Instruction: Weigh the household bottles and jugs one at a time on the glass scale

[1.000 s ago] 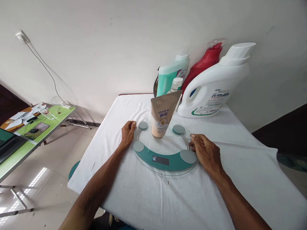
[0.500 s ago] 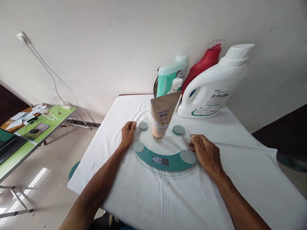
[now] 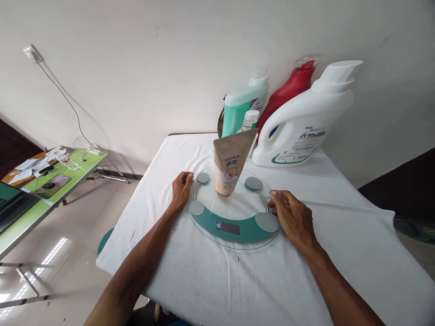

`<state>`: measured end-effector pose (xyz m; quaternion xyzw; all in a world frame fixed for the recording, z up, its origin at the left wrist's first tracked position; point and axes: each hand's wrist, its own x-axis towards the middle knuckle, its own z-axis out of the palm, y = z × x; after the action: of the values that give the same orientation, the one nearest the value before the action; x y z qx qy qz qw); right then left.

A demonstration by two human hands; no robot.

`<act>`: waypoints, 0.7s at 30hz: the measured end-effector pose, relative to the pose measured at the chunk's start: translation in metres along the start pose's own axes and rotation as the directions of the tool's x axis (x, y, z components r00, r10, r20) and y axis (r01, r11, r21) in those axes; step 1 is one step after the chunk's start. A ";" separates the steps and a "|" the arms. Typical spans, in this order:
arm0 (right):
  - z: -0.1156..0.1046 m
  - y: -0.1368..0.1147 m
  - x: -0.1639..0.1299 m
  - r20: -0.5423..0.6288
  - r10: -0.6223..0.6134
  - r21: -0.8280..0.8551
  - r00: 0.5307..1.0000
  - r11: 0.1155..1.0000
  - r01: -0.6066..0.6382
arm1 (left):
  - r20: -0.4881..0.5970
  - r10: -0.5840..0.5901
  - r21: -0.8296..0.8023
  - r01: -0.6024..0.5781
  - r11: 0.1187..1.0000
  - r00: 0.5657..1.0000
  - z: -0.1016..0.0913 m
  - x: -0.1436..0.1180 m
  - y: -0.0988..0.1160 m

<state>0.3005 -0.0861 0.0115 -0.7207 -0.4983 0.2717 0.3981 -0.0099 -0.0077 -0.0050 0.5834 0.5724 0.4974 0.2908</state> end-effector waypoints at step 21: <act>0.001 0.010 0.002 -0.026 -0.058 0.066 0.998 0.996 0.059 | -0.064 0.307 -0.085 -0.311 0.947 0.950 -0.002 -0.016 0.038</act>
<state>0.3059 -0.0855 0.0025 -0.6954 -0.5051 0.2675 0.4356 0.0052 -0.0303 0.0261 0.6388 0.4570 0.5777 0.2219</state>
